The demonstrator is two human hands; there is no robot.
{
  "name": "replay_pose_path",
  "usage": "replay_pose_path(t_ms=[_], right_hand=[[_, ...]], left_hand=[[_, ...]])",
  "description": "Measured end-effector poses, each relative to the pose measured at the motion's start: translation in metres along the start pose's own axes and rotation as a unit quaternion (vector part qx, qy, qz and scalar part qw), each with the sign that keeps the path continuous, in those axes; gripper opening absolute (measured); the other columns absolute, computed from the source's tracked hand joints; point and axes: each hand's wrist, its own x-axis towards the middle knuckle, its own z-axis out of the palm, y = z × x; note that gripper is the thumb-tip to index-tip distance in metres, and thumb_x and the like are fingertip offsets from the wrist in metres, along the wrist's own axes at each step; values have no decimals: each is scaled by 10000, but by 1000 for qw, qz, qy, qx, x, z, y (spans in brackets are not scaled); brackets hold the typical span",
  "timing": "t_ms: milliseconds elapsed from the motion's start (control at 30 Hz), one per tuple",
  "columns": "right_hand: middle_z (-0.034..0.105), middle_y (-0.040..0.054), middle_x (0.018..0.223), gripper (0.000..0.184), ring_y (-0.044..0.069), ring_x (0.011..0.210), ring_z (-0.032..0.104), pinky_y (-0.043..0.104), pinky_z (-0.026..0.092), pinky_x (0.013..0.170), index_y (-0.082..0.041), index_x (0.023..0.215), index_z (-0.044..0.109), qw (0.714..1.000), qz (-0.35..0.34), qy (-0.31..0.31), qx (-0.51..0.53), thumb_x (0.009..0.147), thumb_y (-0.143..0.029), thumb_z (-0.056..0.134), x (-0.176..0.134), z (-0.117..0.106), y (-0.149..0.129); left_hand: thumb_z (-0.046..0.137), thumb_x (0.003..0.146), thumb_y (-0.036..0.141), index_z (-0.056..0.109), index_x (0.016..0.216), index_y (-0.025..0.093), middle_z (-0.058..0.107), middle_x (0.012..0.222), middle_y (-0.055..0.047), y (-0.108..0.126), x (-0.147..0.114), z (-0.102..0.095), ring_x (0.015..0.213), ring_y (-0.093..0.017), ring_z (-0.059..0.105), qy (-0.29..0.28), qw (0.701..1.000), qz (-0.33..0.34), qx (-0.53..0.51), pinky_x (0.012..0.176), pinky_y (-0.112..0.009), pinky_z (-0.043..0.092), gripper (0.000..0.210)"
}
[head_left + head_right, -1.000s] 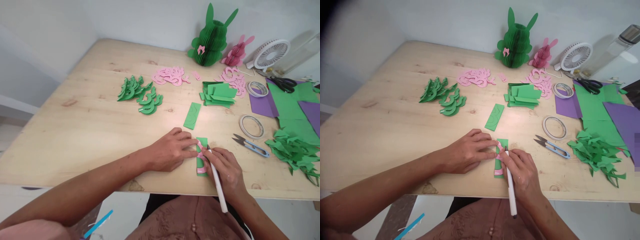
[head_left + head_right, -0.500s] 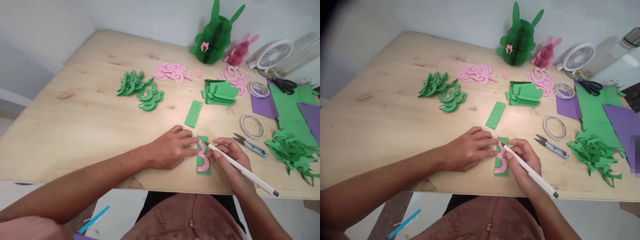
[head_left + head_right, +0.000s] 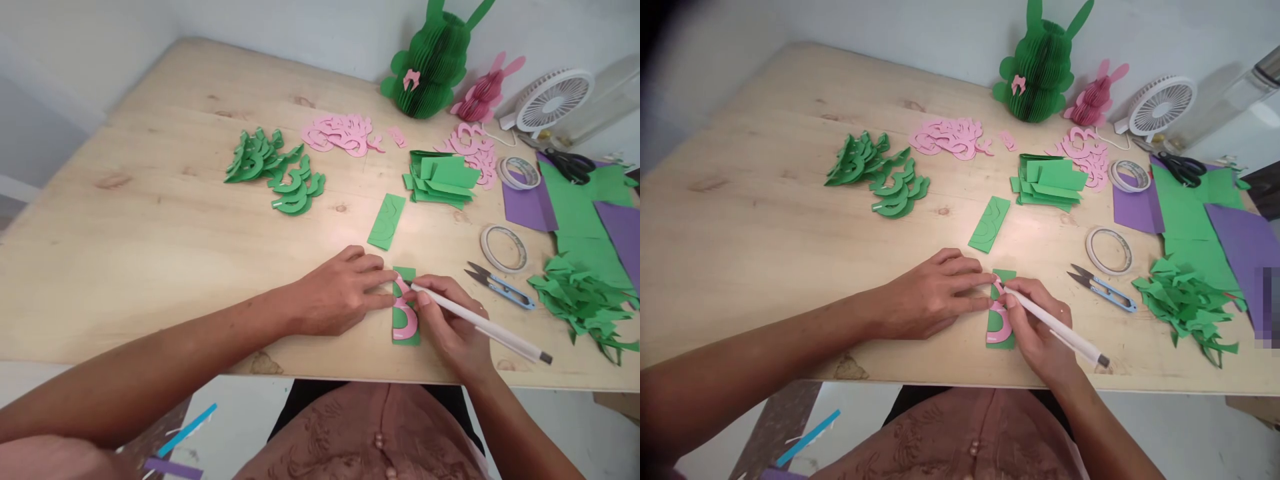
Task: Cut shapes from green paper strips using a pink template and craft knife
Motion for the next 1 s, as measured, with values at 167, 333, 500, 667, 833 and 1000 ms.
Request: replay_pose_path(t_ms=[167,333,500,667,833,1000], right_hand=[[763,43,887,175,167,738,717,270,569,649,-211,1075,663,988,-111,26,-105,934,-191,562,-5,-1,4],[765,60,864,220,182,736,717,295,567,682,-186,1083,670,967,-185,29,-174,919,-115,543,-6,3,11],[761,69,814,220,178,679,698,288,554,660,-155,1081,670,946,-240,42,-213,905,-87,555,-5,4,11],[760,68,805,215,177,668,689,289,549,647,-156,1071,676,942,-250,46,-218,904,-86,559,-4,5,9],[756,60,787,247,181,672,695,293,553,645,-160,1105,677,942,-253,48,-213,905,-96,548,-3,5,8],[753,57,792,245,179,671,688,296,547,650,-168,1092,671,943,-248,50,-215,902,-84,541,-4,5,10]], left_hand=[[446,951,157,645,1147,230,619,1305,-81,0,0,-1,1126,-233,536,1,1000,-1,2,978,-417,383,289],[453,948,154,643,1159,233,615,1313,-80,0,0,-1,1121,-231,534,-3,1000,1,7,963,-410,387,295],[449,948,148,642,1157,230,618,1307,-78,0,0,0,1125,-232,534,3,1000,2,10,968,-413,387,296],[434,964,157,607,1239,244,606,1322,-90,-1,-1,-1,1137,-239,534,-5,1000,14,23,962,-418,397,336],[441,981,179,594,1262,264,595,1334,-97,0,-2,-2,1159,-242,530,-14,999,15,31,973,-417,395,331],[438,980,175,596,1263,261,598,1326,-98,1,-2,-2,1150,-244,535,-8,999,18,34,960,-416,401,335]])
